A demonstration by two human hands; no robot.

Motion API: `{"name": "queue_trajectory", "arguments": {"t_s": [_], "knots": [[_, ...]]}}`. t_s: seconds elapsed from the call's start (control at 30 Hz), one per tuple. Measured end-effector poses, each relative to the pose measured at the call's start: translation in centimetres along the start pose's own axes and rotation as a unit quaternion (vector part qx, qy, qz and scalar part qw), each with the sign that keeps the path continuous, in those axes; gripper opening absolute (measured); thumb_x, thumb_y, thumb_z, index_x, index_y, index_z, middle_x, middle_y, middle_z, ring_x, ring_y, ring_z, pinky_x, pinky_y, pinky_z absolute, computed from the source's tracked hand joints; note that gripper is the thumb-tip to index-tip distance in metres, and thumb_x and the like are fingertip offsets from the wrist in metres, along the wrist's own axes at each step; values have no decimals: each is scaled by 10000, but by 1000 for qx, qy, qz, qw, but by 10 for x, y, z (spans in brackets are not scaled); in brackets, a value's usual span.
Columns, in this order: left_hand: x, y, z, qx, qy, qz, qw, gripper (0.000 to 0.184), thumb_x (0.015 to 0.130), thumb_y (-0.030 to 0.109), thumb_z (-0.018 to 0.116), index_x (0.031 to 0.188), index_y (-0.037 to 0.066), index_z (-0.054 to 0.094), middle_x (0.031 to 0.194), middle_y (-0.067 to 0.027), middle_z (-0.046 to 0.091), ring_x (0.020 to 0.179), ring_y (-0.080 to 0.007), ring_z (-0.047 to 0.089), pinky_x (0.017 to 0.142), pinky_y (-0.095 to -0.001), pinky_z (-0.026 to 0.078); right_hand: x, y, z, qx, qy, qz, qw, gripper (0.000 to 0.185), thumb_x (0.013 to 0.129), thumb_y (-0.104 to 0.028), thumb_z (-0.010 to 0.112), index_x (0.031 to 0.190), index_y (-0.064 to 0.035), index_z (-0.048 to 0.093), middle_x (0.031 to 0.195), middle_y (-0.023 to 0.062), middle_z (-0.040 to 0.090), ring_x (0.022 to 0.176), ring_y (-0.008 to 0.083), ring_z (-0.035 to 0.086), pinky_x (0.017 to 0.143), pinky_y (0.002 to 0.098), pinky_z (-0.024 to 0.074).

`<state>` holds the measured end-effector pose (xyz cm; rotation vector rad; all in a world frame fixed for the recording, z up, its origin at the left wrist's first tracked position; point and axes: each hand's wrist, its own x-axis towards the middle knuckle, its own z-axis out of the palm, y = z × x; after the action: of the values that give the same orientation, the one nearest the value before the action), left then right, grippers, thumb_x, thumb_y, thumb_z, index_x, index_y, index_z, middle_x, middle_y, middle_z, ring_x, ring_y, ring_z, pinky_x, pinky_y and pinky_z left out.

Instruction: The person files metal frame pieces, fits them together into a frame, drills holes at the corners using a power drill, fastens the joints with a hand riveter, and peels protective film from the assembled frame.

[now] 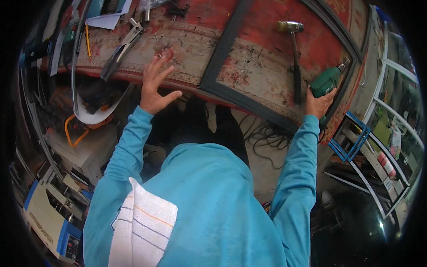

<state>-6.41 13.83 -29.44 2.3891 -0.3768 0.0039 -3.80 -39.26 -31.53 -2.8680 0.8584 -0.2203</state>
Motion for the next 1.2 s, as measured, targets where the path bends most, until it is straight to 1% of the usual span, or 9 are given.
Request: {"name": "queue_trajectory", "arguments": {"t_s": [0.27,0.37,0.43,0.57,0.63,0.7,0.77,0.93,1.2], "knots": [[-1,7,12,-12,-51,14,999,788,691,407,862,1395,192,580,1607,-103,328,1520,-359,193,1211,-596,97,5,-2,-2,15,-39,20,999,1105,766,-400,830,1576,-61,159,1548,237,322,1416,418,356,1160,449,358],[7,8,27,-16,-70,27,997,840,689,440,852,1431,200,540,1630,-97,274,1535,-349,130,1217,-608,62,-8,-33,-19,-185,-32,-6,982,1039,759,-370,841,1546,-37,251,1540,239,341,1427,410,345,1172,446,324],[8,6,36,10,-91,4,996,868,696,456,843,1453,190,513,1640,-95,251,1541,-344,104,1220,-611,46,-25,-60,-24,75,-39,-273,958,939,742,-332,851,1488,-28,368,1529,233,365,1441,391,332,1175,462,302],[-5,15,52,46,-54,-47,996,756,729,413,828,1391,152,572,1592,-101,333,1517,-352,185,1216,-600,106,-96,-182,-45,117,-237,-460,848,871,741,-319,841,1459,-52,428,1533,194,383,1470,360,291,1187,513,267],[-13,29,54,11,43,-69,997,535,776,350,801,1239,125,657,1416,-100,494,1388,-344,377,1169,-576,232,-112,-207,-30,92,-258,-509,816,856,755,-341,824,1466,-71,433,1550,172,372,1478,351,280,1197,525,241],[-23,48,61,-98,108,-143,979,194,812,245,764,926,101,701,967,-56,633,985,-306,585,872,-464,443,-103,-222,-16,66,-278,-557,780,842,768,-364,808,1473,-89,437,1567,150,361,1486,343,270,1207,536,216],[-35,72,70,-255,42,-293,920,188,901,203,721,929,21,690,806,-96,662,712,-249,640,660,-356,512,-84,-237,-6,14,-268,-636,723,791,798,-393,771,1476,-136,455,1598,105,328,1498,324,256,1220,555,175],[-29,97,100,-390,6,-396,832,398,944,368,680,1004,-25,697,834,-172,718,724,-259,705,657,-375,526,-34,-257,10,-6,-287,-721,631,592,784,-286,782,1348,-269,603,1445,81,480,1417,295,383,1214,531,249],[-7,93,105,-309,-27,-463,831,398,957,389,648,862,3,679,705,-183,676,681,-392,663,621,-444,501,-27,-264,30,33,-264,-761,591,649,665,-326,843,1284,-263,656,1315,59,539,1304,286,474,1176,528,327]]}}
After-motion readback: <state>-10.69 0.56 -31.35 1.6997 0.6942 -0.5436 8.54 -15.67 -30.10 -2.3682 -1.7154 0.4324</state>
